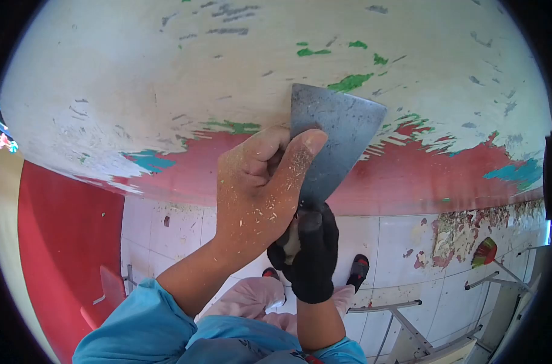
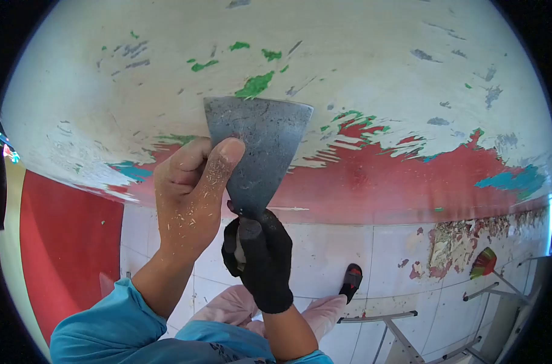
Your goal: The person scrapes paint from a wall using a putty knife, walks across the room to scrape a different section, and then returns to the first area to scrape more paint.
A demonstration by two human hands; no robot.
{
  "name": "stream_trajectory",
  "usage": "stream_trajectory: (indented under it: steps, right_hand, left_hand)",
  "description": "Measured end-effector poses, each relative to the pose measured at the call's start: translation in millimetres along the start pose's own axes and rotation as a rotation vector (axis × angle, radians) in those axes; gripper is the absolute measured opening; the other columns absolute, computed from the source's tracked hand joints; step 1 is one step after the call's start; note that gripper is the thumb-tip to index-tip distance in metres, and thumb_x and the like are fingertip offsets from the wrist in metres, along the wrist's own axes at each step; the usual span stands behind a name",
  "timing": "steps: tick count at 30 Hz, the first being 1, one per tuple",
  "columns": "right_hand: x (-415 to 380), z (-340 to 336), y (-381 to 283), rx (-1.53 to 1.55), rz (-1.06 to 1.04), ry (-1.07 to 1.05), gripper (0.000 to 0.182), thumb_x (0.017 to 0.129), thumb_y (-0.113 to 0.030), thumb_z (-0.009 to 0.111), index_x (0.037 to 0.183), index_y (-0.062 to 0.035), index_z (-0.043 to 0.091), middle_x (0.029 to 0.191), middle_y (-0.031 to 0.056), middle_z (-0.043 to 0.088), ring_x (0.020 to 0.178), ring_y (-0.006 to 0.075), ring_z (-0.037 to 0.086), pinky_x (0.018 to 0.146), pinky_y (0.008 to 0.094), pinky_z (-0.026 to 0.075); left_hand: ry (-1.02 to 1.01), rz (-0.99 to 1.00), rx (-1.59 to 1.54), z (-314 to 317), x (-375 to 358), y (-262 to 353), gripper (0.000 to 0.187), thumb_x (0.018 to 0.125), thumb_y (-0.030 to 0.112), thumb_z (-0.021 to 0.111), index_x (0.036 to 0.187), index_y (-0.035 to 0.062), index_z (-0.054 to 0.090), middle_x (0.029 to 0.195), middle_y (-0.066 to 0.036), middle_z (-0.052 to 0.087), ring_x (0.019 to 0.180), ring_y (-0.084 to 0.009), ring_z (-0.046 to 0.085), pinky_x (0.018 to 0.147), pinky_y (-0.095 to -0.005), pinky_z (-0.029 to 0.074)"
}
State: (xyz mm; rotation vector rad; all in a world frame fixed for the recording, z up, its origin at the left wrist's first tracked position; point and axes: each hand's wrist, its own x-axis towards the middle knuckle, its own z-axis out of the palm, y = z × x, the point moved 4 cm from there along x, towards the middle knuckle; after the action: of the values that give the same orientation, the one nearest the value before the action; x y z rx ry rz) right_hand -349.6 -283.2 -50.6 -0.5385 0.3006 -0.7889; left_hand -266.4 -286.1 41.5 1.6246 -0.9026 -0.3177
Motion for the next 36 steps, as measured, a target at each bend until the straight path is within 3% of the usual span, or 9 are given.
stream_trajectory:
  steps: [4,7,9,15,18,20,30,35,36]
  right_hand:
    - [5.7,4.3,0.2,0.023,-0.005,-0.012,0.035,0.09,-0.03,0.046,0.105,0.001,0.05,0.06,0.0035,0.048,0.039,0.008,0.04,0.034,0.0206,0.029]
    - [9.9,22.7,-12.8,0.031,-0.101,-0.092,0.034,0.09,-0.029,0.046,0.106,0.0007,0.049,0.059,0.0034,0.047,0.039,0.008,0.039,0.034,0.0207,0.028]
    - [2.0,9.1,9.7,0.086,-0.038,0.0,0.033,0.09,-0.029,0.046,0.106,0.0,0.049,0.059,0.0033,0.046,0.038,0.008,0.037,0.034,0.021,0.028]
    - [4.5,12.8,-4.2,0.123,-0.036,-0.022,0.032,0.09,-0.029,0.045,0.107,-0.0018,0.049,0.058,0.0037,0.047,0.039,0.0085,0.039,0.033,0.021,0.03]
    - [-3.3,4.1,13.7,0.181,0.058,-0.019,0.032,0.09,-0.028,0.045,0.107,-0.0006,0.049,0.061,0.0037,0.048,0.039,0.0088,0.04,0.034,0.0209,0.031]
    - [-3.3,4.9,7.8,0.153,0.074,0.002,0.032,0.09,-0.028,0.045,0.106,0.0002,0.049,0.061,0.0037,0.048,0.039,0.0086,0.04,0.034,0.021,0.031]
    - [-1.8,0.3,-0.9,-0.079,0.024,0.062,0.029,0.09,-0.024,0.044,0.104,0.0013,0.051,0.056,0.0019,0.045,0.038,0.0064,0.036,0.034,0.0205,0.028]
    - [-27.5,-14.5,2.4,-0.163,0.193,0.097,0.031,0.089,-0.021,0.047,0.109,0.0019,0.048,0.059,0.0025,0.046,0.041,0.0064,0.039,0.036,0.0202,0.031]
    - [-33.6,-14.2,-9.4,-0.298,0.117,0.093,0.033,0.087,-0.018,0.049,0.112,0.0019,0.046,0.063,0.0031,0.048,0.045,0.0065,0.042,0.039,0.0199,0.034]
  left_hand:
    - [-0.057,0.139,0.106,-2.0,9.5,9.5,0.027,0.084,0.018,0.061,0.065,0.0011,0.052,0.06,0.005,0.046,0.056,-0.0024,0.035,0.048,-0.0194,0.027]
    - [-0.01,0.095,-0.253,-1.1,16.5,29.4,0.028,0.084,0.018,0.06,0.064,0.0011,0.051,0.057,0.005,0.044,0.052,-0.0033,0.034,0.045,-0.0209,0.026]
    - [-0.066,0.177,0.262,-9.9,7.7,15.8,0.028,0.084,0.019,0.06,0.063,0.0013,0.052,0.054,0.005,0.044,0.051,-0.0026,0.035,0.043,-0.0201,0.026]
    - [-0.031,0.103,0.03,1.4,11.8,15.4,0.03,0.084,0.019,0.06,0.062,0.0,0.052,0.05,0.004,0.043,0.047,-0.0019,0.038,0.041,-0.019,0.028]
    - [-0.079,0.188,0.303,-2.3,8.5,12.2,0.03,0.084,0.019,0.06,0.062,0.0004,0.051,0.051,0.004,0.043,0.047,-0.0015,0.038,0.041,-0.0185,0.028]
    - [-0.021,0.087,0.239,-5.5,5.5,8.7,0.03,0.08,0.019,0.063,0.063,-0.0013,0.049,0.048,-0.005,0.037,0.048,-0.0095,0.032,0.043,-0.0275,0.029]
    - [0.032,0.053,-0.009,2.3,3.7,-9.4,0.033,0.081,0.022,0.063,0.062,-0.0007,0.048,0.051,-0.001,0.037,0.051,-0.0062,0.031,0.044,-0.0239,0.028]
    - [-0.013,-0.195,-0.131,-9.5,-17.0,-46.4,0.036,0.083,0.026,0.06,0.06,0.0009,0.048,0.054,0.002,0.039,0.053,-0.0047,0.033,0.046,-0.0236,0.028]
    - [-0.038,-0.293,-0.32,-7.1,-20.6,-54.3,0.032,0.084,0.028,0.059,0.065,0.0033,0.053,0.059,0.001,0.048,0.057,-0.0049,0.042,0.052,-0.0227,0.035]
